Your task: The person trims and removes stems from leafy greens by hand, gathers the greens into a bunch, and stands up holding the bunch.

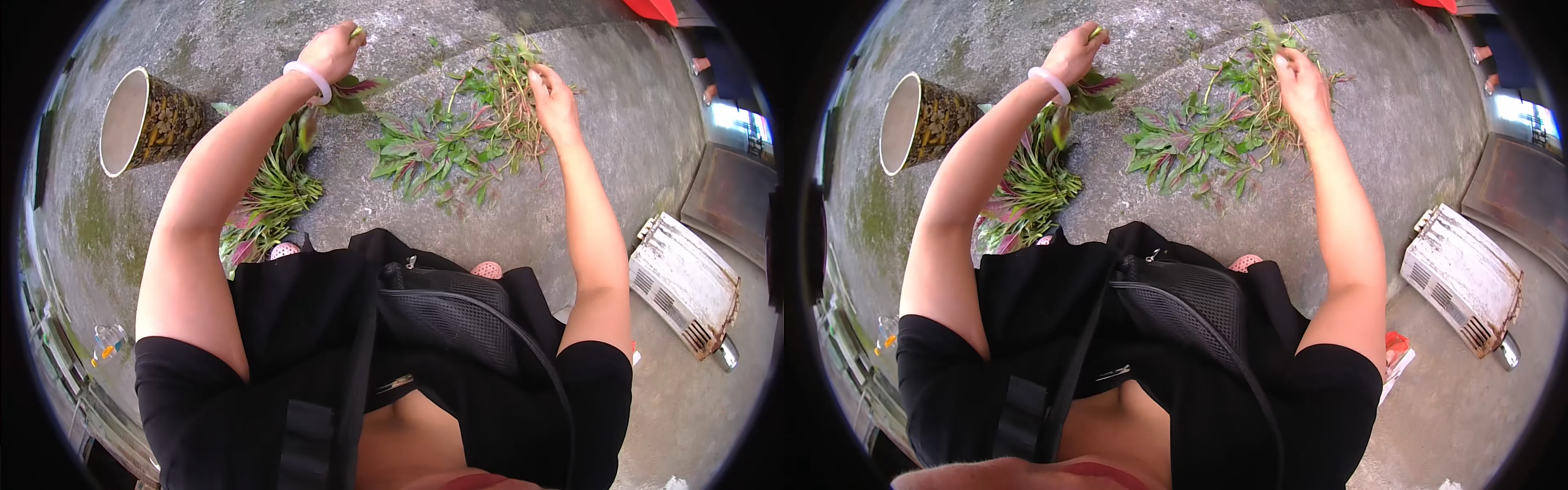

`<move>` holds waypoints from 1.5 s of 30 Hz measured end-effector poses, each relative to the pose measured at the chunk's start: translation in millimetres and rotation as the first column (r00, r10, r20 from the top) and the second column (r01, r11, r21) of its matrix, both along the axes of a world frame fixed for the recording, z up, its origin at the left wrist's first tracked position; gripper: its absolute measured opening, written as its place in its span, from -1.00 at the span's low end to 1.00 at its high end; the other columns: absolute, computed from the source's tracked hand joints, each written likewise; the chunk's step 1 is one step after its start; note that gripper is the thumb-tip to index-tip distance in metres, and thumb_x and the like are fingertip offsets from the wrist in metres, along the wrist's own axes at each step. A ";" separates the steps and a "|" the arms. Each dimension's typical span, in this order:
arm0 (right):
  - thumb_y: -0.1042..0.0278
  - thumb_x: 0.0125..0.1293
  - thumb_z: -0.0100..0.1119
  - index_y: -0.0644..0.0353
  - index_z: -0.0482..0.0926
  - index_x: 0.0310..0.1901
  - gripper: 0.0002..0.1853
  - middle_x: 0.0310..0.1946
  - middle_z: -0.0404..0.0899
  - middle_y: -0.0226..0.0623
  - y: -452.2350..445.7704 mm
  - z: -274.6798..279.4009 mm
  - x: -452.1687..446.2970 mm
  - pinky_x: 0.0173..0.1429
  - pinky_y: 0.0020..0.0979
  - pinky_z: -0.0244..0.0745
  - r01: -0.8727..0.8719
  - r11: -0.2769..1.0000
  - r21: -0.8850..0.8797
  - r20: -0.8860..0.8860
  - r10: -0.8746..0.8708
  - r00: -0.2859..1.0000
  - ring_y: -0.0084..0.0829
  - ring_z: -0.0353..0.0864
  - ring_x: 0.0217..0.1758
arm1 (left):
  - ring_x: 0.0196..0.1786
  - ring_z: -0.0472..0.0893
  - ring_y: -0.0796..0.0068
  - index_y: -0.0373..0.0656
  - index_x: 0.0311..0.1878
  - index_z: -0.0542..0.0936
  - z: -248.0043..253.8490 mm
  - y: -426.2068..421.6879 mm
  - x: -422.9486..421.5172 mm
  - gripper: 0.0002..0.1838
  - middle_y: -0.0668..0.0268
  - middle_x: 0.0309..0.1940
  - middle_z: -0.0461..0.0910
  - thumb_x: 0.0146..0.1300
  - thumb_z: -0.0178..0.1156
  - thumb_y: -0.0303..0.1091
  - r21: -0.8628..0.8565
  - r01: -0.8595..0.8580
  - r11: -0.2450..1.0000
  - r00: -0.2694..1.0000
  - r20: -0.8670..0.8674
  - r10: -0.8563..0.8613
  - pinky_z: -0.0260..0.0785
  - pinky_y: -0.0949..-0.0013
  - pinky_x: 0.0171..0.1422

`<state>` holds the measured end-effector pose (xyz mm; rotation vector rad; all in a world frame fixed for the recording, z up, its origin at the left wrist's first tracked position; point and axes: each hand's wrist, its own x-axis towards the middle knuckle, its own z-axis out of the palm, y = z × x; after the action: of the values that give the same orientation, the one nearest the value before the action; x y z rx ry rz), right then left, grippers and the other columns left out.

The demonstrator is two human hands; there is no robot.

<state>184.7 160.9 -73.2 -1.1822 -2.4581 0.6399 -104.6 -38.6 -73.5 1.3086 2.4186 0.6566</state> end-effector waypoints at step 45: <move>0.36 0.25 0.12 0.31 0.49 -0.10 -0.76 -0.49 0.51 -0.47 -35.2 64.4 -10.5 -0.36 -0.66 0.36 -0.379 0.361 -0.852 -0.306 0.242 0.921 -0.69 0.45 -0.45 | -0.24 0.54 0.16 -0.14 -0.20 0.58 37.7 11.8 93.2 -0.83 0.20 -0.31 0.51 0.19 0.11 -0.33 0.290 0.585 0.757 0.778 0.064 -0.625 0.39 0.23 -0.16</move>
<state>174.3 125.6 -8.8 -0.8371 -2.1670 2.3167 -11.4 -26.8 -35.8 1.9349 1.6502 0.8473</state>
